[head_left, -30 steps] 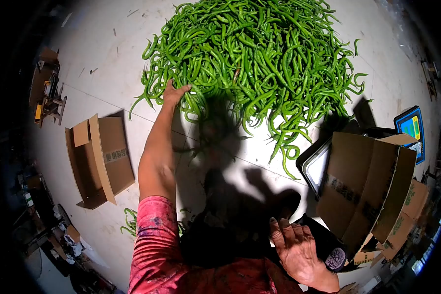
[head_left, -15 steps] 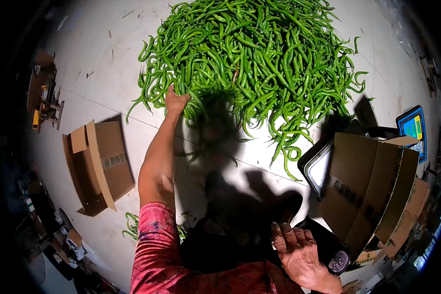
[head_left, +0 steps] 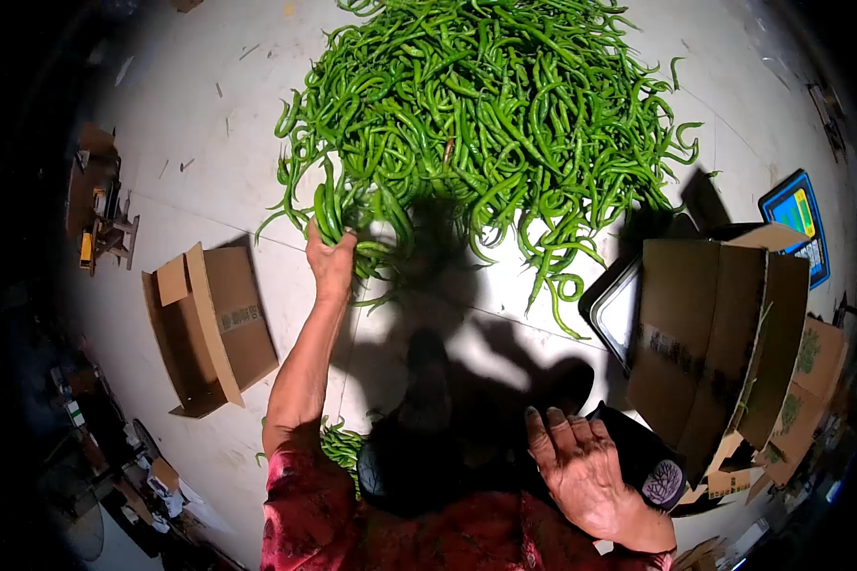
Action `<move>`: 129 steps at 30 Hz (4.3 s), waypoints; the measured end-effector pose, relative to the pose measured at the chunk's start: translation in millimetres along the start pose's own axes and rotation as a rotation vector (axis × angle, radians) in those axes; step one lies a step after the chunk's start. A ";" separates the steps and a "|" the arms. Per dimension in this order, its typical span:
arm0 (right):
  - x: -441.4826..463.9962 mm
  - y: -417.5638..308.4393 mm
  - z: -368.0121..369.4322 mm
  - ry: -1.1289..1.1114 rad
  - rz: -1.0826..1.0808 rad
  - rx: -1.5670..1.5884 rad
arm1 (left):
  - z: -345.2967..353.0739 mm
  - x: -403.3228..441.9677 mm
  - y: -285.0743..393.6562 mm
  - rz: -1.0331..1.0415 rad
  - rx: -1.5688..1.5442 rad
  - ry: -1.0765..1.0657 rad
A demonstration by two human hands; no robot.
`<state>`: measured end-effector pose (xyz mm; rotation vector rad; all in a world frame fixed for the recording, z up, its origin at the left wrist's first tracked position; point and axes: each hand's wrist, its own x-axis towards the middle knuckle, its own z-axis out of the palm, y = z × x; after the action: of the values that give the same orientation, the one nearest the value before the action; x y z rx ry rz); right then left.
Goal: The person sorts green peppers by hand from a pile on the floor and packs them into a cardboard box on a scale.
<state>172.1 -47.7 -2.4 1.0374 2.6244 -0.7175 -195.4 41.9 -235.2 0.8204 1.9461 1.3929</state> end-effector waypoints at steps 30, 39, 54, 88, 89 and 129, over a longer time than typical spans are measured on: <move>-31.3 35.1 -6.6 0.775 0.249 0.362 | 0.9 -158.7 332.4 0.277 -0.576 -0.429; -30.4 51.3 -21.3 0.488 0.070 0.843 | 6.6 -214.6 362.3 0.248 -0.730 -0.663; -50.9 67.9 -20.6 0.576 -0.197 2.046 | 35.7 -191.8 290.1 -0.123 -1.010 -0.876; -61.2 61.5 -21.9 0.751 -0.294 2.026 | 31.0 -191.9 264.2 -0.300 -1.121 -1.105; -63.0 61.5 -23.5 0.748 -0.330 2.059 | 31.1 -192.2 264.2 -0.301 -1.125 -1.110; -57.9 21.6 -54.4 1.166 0.031 0.153 | 18.7 -181.9 272.7 -0.399 -1.436 -1.307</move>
<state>227.2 -39.4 58.2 1.9871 3.4646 -0.3176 -29.4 -16.9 41.9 0.3226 -0.0645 1.0781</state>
